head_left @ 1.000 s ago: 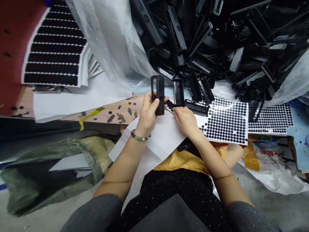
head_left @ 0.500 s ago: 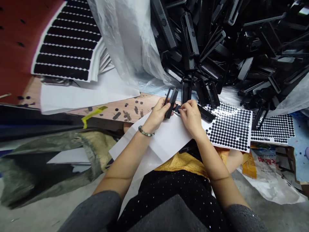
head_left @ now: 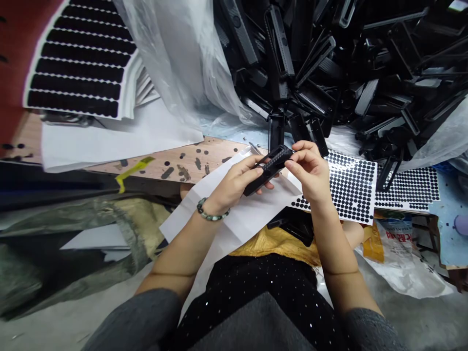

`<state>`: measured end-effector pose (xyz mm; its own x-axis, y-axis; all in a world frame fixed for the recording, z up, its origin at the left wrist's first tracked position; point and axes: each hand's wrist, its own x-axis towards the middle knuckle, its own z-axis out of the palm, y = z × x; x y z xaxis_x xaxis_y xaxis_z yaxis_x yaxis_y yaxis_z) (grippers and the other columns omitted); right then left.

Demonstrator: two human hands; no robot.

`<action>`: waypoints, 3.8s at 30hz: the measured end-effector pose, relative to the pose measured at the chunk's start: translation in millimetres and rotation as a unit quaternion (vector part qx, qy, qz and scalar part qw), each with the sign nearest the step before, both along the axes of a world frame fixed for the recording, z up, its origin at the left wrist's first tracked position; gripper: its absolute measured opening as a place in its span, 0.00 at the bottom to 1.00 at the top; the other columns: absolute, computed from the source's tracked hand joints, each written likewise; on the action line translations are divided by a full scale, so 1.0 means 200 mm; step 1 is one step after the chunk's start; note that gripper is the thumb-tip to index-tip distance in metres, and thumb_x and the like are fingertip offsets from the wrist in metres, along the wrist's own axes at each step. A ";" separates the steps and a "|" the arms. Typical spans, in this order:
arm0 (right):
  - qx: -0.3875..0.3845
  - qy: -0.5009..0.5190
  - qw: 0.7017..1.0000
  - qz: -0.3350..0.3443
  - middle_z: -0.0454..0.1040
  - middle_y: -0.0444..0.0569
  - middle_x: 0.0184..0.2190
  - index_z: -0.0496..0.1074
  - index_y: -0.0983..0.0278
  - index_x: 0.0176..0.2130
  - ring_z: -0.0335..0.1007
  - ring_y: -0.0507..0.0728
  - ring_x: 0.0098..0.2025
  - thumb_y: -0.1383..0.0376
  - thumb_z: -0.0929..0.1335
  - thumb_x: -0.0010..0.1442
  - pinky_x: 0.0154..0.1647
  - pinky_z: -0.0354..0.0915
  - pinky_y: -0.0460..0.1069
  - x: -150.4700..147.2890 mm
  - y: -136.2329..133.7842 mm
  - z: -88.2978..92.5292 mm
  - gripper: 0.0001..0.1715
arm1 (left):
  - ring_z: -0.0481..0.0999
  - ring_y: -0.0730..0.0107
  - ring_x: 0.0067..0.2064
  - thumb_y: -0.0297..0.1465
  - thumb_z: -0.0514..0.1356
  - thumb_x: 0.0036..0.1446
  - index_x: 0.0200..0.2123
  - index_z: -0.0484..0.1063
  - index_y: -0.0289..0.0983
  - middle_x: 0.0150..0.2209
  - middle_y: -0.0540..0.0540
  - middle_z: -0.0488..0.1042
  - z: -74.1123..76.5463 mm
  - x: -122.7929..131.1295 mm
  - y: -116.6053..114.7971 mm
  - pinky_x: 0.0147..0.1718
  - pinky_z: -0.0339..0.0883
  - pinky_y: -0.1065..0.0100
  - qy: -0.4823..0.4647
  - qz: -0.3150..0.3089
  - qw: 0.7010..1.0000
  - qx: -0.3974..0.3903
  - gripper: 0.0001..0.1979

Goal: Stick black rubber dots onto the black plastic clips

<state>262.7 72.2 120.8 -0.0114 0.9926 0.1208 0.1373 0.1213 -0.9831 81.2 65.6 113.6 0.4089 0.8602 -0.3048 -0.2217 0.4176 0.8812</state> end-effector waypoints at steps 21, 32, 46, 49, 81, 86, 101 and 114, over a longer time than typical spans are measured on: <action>0.007 -0.125 0.989 -0.076 0.65 0.52 0.60 0.63 0.53 0.60 0.72 0.59 0.52 0.54 0.74 0.54 0.50 0.74 0.57 -0.01 -0.11 0.00 0.38 | 0.83 0.64 0.35 0.38 0.66 0.52 0.46 0.66 0.37 0.41 0.42 0.79 -0.03 0.10 -0.08 0.23 0.72 0.75 0.005 0.021 0.999 0.049 0.21; -0.090 0.018 0.994 -0.064 0.80 0.44 0.44 0.77 0.55 0.48 0.78 0.57 0.45 0.52 0.73 0.53 0.49 0.76 0.58 0.09 -0.17 -0.03 0.23 | 0.83 0.66 0.35 0.39 0.67 0.52 0.45 0.67 0.37 0.43 0.43 0.79 -0.07 0.20 -0.13 0.25 0.74 0.75 -0.004 -0.029 0.999 0.043 0.20; -0.052 -0.031 0.997 -0.037 0.77 0.48 0.50 0.72 0.56 0.53 0.76 0.56 0.49 0.54 0.70 0.58 0.50 0.75 0.54 0.18 -0.25 0.00 0.24 | 0.83 0.63 0.39 0.42 0.67 0.53 0.48 0.66 0.39 0.46 0.41 0.79 -0.06 0.19 -0.14 0.31 0.76 0.69 -0.010 -0.099 0.995 0.025 0.23; -0.069 -0.036 0.996 -0.038 0.79 0.47 0.48 0.76 0.56 0.48 0.77 0.55 0.45 0.54 0.70 0.58 0.46 0.76 0.54 0.22 -0.27 0.01 0.19 | 0.80 0.61 0.45 0.41 0.62 0.58 0.47 0.71 0.38 0.46 0.42 0.79 -0.05 0.19 -0.10 0.43 0.75 0.64 0.079 -0.107 0.978 0.159 0.17; -0.089 0.081 0.990 -0.073 0.72 0.45 0.36 0.69 0.60 0.30 0.70 0.52 0.35 0.57 0.71 0.54 0.40 0.71 0.51 0.13 -0.19 -0.06 0.10 | 0.79 0.65 0.42 0.46 0.66 0.53 0.41 0.68 0.40 0.39 0.48 0.78 -0.17 0.35 -0.06 0.43 0.75 0.62 -0.119 0.079 0.989 0.037 0.19; -0.045 0.006 0.995 -0.085 0.69 0.48 0.41 0.72 0.61 0.29 0.69 0.55 0.42 0.56 0.72 0.55 0.42 0.70 0.52 0.06 -0.18 -0.06 0.11 | 0.78 0.67 0.42 0.46 0.66 0.55 0.41 0.71 0.41 0.39 0.49 0.77 -0.22 0.33 -0.06 0.46 0.72 0.63 -0.126 0.105 0.982 0.094 0.18; -0.050 -0.265 0.963 0.018 0.74 0.52 0.43 0.68 0.62 0.45 0.69 0.57 0.41 0.60 0.69 0.61 0.45 0.68 0.54 -0.06 -0.06 -0.18 0.13 | 0.80 0.65 0.46 0.47 0.64 0.56 0.43 0.69 0.42 0.45 0.47 0.78 -0.23 0.06 0.01 0.42 0.75 0.66 -0.040 0.196 0.967 0.157 0.18; -0.125 -0.451 0.883 0.036 0.71 0.58 0.49 0.73 0.66 0.45 0.71 0.62 0.48 0.67 0.64 0.65 0.44 0.67 0.54 -0.23 0.06 -0.20 0.11 | 0.82 0.62 0.43 0.41 0.65 0.54 0.41 0.64 0.41 0.38 0.47 0.80 -0.36 0.00 0.12 0.39 0.78 0.64 -0.004 0.198 0.980 -0.033 0.17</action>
